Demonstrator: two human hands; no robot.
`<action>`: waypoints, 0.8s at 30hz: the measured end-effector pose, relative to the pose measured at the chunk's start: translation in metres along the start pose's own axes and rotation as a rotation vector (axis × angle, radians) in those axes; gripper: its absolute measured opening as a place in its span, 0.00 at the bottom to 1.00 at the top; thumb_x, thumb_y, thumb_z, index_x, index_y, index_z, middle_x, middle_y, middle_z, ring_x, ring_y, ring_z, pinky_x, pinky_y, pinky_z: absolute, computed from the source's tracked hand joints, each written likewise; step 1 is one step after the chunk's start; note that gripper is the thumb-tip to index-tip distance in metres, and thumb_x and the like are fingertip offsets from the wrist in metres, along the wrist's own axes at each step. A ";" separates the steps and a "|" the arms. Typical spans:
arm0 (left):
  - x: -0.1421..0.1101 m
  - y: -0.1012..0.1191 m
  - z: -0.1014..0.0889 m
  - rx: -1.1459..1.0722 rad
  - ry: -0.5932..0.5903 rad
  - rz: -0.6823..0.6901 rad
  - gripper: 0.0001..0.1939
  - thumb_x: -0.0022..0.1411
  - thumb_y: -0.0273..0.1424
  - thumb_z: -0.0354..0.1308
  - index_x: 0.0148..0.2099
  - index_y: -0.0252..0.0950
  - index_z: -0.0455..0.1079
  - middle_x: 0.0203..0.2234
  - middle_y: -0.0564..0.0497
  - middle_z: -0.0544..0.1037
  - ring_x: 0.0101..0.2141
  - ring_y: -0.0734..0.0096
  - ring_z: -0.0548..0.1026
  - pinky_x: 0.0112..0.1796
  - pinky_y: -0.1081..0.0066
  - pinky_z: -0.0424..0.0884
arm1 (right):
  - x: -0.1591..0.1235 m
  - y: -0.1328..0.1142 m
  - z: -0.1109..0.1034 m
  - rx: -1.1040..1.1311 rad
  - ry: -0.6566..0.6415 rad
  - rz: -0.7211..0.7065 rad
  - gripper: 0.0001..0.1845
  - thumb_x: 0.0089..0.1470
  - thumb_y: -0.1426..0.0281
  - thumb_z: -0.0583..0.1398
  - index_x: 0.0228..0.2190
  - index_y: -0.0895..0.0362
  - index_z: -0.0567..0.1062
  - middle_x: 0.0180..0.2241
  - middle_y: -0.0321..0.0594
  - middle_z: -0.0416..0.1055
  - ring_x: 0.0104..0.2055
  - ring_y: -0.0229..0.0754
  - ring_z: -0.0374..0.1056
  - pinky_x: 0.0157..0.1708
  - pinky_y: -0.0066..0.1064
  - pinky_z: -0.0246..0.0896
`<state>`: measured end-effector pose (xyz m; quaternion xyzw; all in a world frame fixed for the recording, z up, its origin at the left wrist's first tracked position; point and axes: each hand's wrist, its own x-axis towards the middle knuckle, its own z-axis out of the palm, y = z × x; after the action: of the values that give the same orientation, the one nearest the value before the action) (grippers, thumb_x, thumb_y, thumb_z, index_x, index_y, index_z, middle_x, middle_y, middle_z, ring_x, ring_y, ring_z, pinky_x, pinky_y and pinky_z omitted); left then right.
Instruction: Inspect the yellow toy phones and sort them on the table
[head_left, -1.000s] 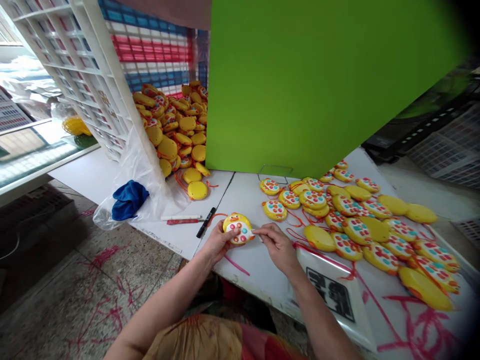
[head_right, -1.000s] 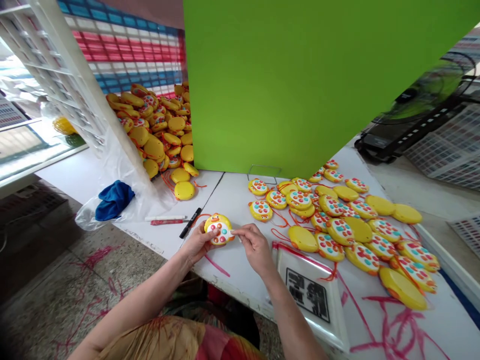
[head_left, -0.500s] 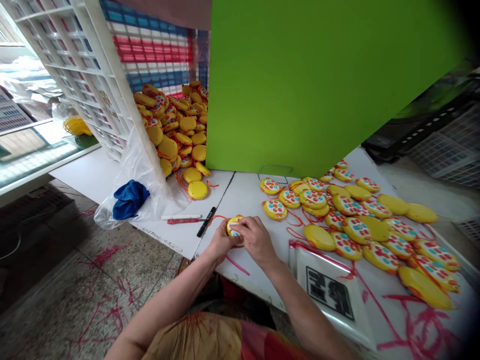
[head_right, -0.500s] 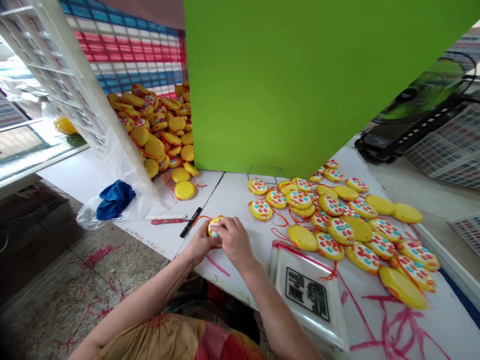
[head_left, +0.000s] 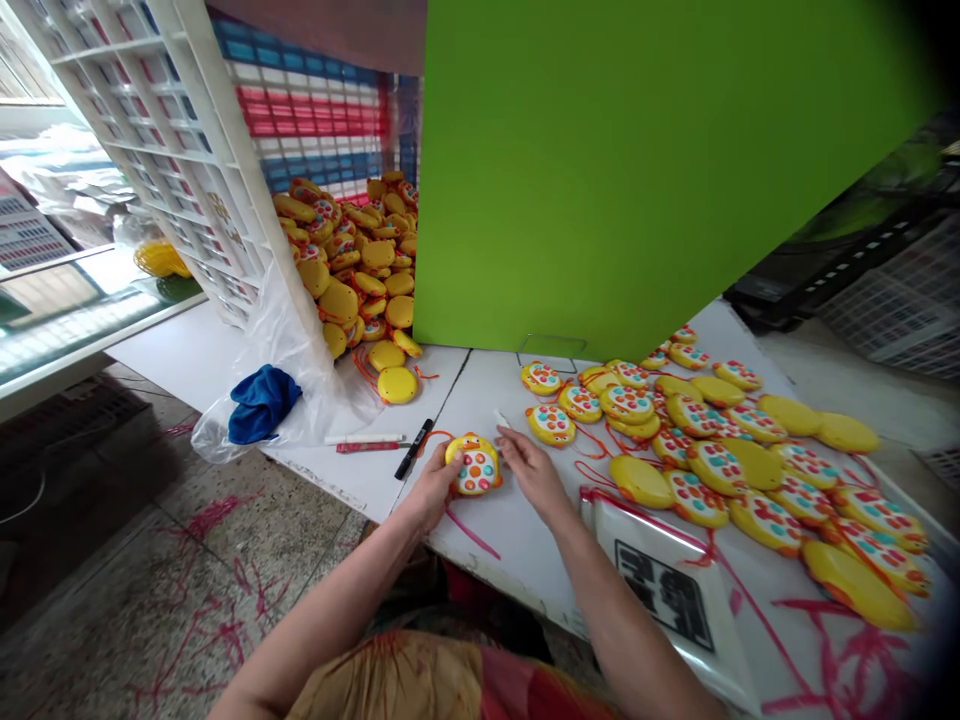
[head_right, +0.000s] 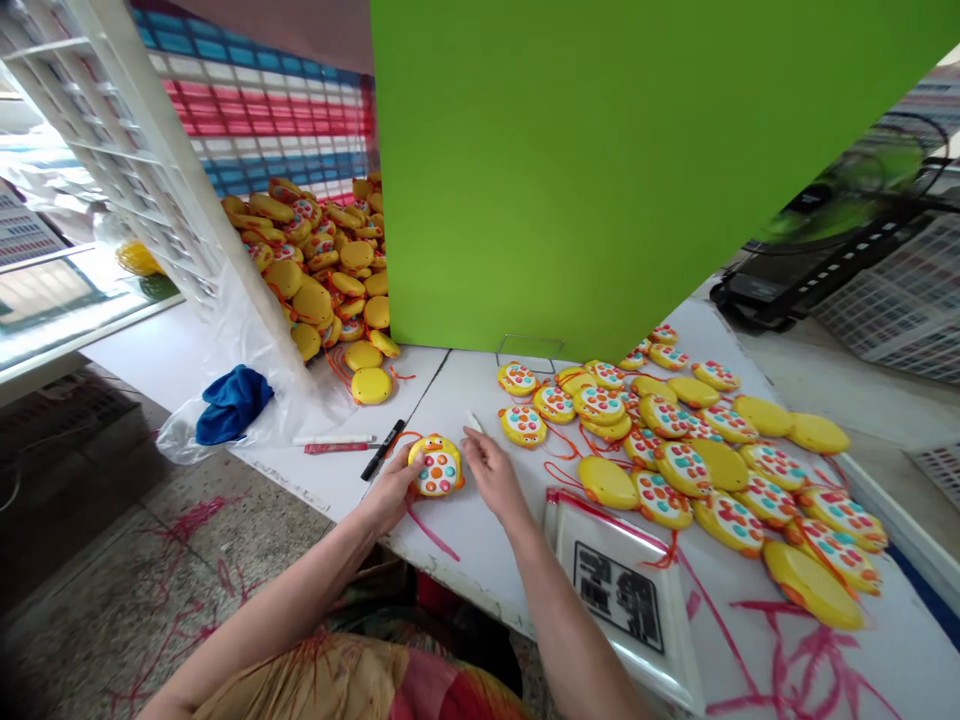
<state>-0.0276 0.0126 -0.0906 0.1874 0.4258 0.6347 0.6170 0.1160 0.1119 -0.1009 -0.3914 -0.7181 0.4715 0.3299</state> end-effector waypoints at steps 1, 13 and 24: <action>0.000 -0.001 0.000 0.025 0.013 0.030 0.22 0.54 0.41 0.60 0.49 0.38 0.62 0.40 0.48 0.74 0.38 0.66 0.74 0.38 0.67 0.72 | -0.004 -0.003 0.006 0.093 -0.087 0.050 0.22 0.57 0.58 0.52 0.49 0.54 0.69 0.44 0.44 0.71 0.44 0.46 0.68 0.44 0.41 0.64; 0.007 -0.019 -0.003 0.318 0.179 0.241 0.14 0.56 0.37 0.58 0.43 0.36 0.67 0.34 0.50 0.73 0.34 0.69 0.71 0.36 0.72 0.67 | -0.025 -0.008 0.029 0.079 -0.001 0.092 0.18 0.54 0.57 0.55 0.40 0.56 0.71 0.37 0.42 0.74 0.39 0.46 0.69 0.41 0.38 0.65; 0.007 -0.002 0.003 0.233 0.045 0.186 0.23 0.59 0.46 0.52 0.49 0.36 0.69 0.44 0.45 0.74 0.43 0.64 0.71 0.41 0.69 0.68 | -0.022 -0.022 0.004 0.306 -0.094 0.236 0.23 0.52 0.53 0.56 0.45 0.52 0.70 0.44 0.43 0.71 0.38 0.47 0.70 0.24 0.34 0.70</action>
<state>-0.0257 0.0197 -0.0921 0.2822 0.4910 0.6394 0.5200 0.1176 0.0860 -0.0841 -0.3959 -0.6018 0.6281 0.2942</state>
